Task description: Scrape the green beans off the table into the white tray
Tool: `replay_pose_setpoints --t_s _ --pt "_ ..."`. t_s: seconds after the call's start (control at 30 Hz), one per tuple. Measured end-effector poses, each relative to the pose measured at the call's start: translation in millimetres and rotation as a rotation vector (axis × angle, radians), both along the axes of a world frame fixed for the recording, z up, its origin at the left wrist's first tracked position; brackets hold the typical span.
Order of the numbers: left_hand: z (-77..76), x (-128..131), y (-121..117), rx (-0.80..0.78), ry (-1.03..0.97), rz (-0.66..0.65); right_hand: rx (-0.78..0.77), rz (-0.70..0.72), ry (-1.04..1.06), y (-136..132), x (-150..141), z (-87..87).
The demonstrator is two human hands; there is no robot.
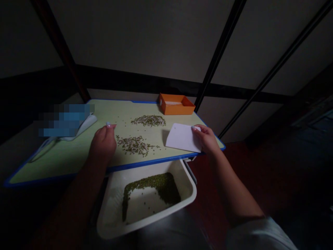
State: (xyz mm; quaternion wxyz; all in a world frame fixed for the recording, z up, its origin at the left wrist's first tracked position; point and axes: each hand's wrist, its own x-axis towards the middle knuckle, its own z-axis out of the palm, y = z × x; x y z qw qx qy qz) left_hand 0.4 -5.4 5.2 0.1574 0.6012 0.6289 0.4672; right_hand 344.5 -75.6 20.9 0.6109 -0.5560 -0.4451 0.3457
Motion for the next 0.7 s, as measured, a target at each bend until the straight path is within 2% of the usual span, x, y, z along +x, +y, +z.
replay_pose_setpoints --t_s 0.27,0.7 --pt "0.9 1.6 -3.5 -0.002 -0.017 0.016 -0.019 0.014 -0.015 -8.8 -3.2 -6.5" --pt "-1.6 0.1 -0.1 0.012 -0.009 -0.004 -0.015 -0.017 -0.042 -7.8 -15.1 -9.6"
